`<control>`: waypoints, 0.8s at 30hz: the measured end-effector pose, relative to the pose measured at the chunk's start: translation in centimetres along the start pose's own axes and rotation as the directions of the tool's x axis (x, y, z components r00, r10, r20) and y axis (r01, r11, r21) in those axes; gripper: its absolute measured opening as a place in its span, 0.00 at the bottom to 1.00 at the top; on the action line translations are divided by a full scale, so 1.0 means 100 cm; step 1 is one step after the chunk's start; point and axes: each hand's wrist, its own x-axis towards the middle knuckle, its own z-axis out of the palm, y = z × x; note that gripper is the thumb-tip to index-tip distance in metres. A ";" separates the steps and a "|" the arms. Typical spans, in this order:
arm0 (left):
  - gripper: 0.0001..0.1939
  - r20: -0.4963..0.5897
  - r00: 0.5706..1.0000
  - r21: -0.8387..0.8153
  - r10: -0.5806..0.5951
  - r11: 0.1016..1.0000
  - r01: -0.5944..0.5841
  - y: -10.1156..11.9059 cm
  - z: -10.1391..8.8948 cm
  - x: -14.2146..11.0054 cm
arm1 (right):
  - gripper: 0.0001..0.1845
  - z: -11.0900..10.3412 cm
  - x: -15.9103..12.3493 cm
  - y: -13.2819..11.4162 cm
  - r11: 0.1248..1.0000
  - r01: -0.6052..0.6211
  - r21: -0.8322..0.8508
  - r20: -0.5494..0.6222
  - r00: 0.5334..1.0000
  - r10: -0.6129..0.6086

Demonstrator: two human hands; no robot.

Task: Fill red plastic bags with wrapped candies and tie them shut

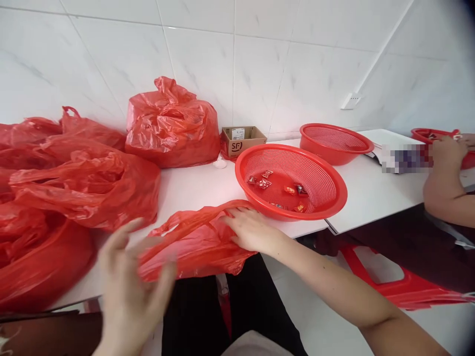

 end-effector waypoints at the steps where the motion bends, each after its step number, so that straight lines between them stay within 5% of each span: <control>1: 0.13 0.064 0.981 0.099 0.183 0.977 -0.189 0.006 0.009 -0.004 | 0.27 0.001 0.003 -0.002 1.000 0.019 0.010 0.023 1.000 -0.019; 3: 0.08 0.214 0.920 0.281 0.329 0.881 -0.380 0.006 0.025 -0.003 | 0.25 0.005 0.006 -0.005 0.998 0.049 0.035 0.059 0.997 -0.051; 4: 0.08 0.282 0.911 0.362 0.301 0.846 -0.391 0.000 0.032 0.000 | 0.25 0.006 0.006 -0.006 0.996 0.072 0.046 0.066 0.995 -0.075; 8: 0.15 0.521 0.852 0.589 -0.037 0.739 -0.328 -0.040 0.037 0.030 | 0.25 0.012 -0.003 0.003 0.985 0.167 0.049 0.112 0.979 -0.171; 12: 0.24 0.403 0.878 0.716 -0.257 0.687 -0.127 -0.060 0.021 0.056 | 0.22 0.005 -0.015 0.014 0.978 0.210 0.012 0.151 0.966 -0.209; 16: 0.23 0.413 0.880 0.634 -0.236 0.768 -0.091 -0.060 0.014 0.055 | 0.18 -0.035 -0.021 0.022 0.936 0.276 0.218 0.036 0.956 -0.290; 20: 0.21 0.458 0.867 0.476 -0.195 0.878 -0.054 -0.060 0.017 0.041 | 0.17 -0.082 -0.005 0.060 0.953 0.136 0.270 -0.206 0.975 -0.081; 22: 0.18 0.496 0.853 0.352 -0.160 0.935 -0.029 -0.059 0.018 0.038 | 0.21 -0.089 0.011 0.093 0.981 -0.030 0.191 -0.171 0.983 0.063; 24: 0.16 0.519 0.845 0.217 -0.130 0.976 0.017 -0.057 0.020 0.037 | 0.33 -0.082 0.029 0.125 0.980 -0.179 0.084 0.008 0.984 0.179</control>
